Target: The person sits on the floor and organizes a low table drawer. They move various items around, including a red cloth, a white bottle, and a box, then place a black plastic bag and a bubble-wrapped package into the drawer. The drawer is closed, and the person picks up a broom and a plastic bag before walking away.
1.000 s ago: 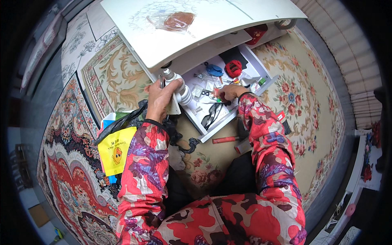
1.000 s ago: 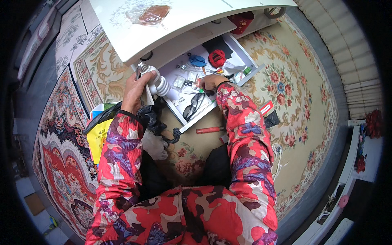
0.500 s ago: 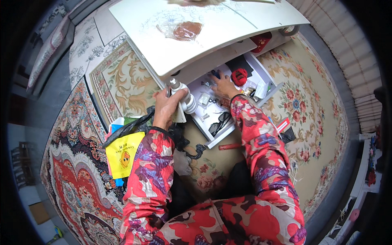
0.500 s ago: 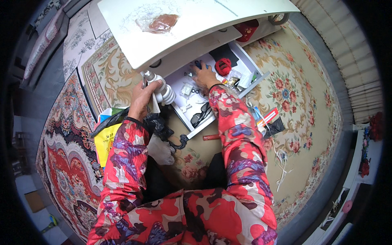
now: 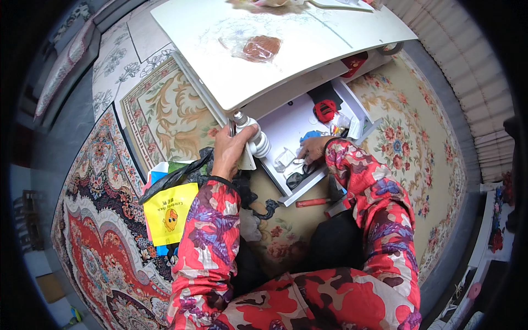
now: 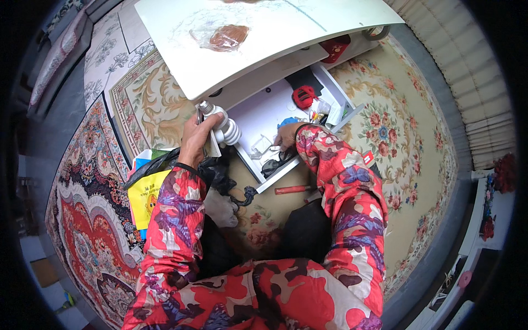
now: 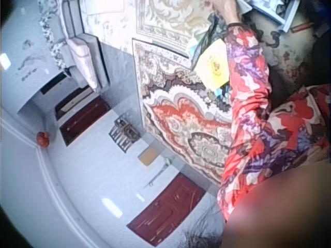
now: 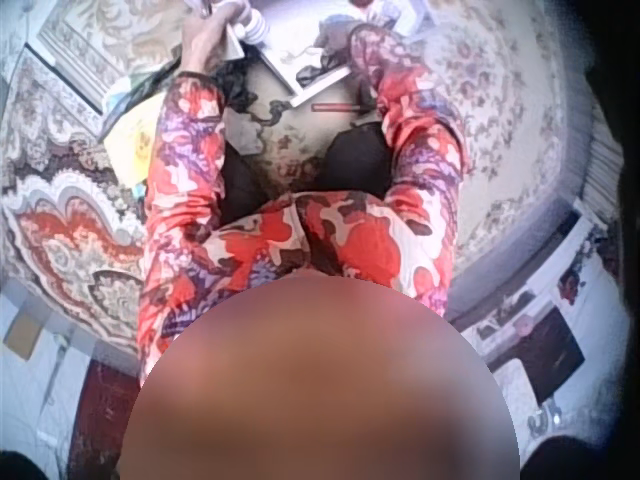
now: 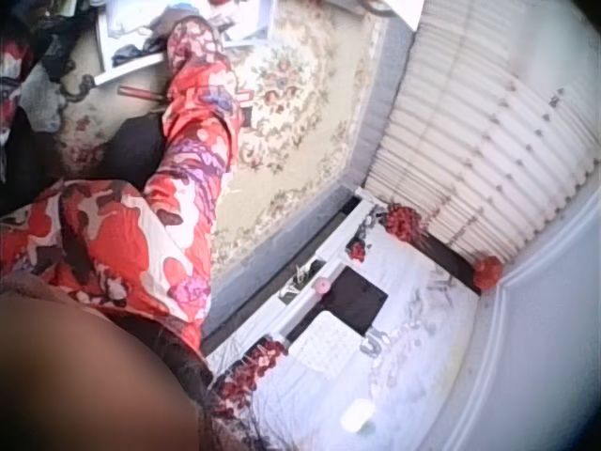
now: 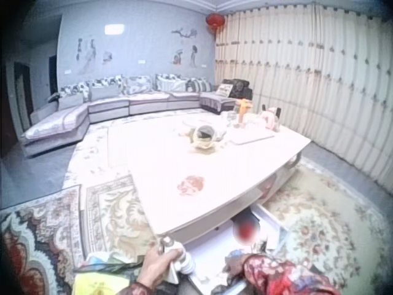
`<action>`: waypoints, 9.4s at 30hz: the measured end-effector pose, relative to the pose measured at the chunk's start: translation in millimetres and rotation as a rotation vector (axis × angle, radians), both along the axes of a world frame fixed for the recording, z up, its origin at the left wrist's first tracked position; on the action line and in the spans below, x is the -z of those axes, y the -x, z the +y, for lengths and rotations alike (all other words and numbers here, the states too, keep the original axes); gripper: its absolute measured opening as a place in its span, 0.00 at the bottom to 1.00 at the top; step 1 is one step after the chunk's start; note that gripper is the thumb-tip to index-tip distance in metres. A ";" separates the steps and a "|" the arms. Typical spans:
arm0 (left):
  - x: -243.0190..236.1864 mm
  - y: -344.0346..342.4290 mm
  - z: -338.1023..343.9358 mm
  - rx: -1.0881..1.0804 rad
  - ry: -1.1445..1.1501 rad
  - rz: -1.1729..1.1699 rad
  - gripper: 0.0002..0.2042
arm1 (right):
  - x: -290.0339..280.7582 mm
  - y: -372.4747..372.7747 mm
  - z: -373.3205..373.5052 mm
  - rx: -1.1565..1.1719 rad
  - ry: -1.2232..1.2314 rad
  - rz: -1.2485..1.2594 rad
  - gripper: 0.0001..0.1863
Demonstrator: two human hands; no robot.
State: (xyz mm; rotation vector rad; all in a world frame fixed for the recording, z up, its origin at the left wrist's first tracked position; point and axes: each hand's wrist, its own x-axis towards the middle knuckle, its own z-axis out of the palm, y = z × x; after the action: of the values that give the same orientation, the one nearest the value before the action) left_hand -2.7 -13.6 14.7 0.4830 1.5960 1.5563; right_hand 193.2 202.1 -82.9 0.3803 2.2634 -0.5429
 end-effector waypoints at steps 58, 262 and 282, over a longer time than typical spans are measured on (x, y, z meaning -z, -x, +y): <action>6.3 -3.5 1.6 -0.168 -0.184 -0.488 0.24 | -47.5 41.9 -68.5 0.571 1.419 0.393 0.34; 15.1 -35.1 23.3 0.009 -0.232 -0.440 0.15 | -39.9 -236.8 54.1 2.366 0.989 2.208 0.27; 68.7 -40.2 25.1 -0.136 -0.065 -0.722 0.17 | -25.3 -34.7 -23.8 1.795 1.055 0.913 0.16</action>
State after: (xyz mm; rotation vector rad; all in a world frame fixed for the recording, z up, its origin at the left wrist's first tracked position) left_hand 37.5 11.5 -54.1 -0.1606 1.0316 1.6324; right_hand 227.9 178.3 -57.6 1.7358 1.1913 -2.9843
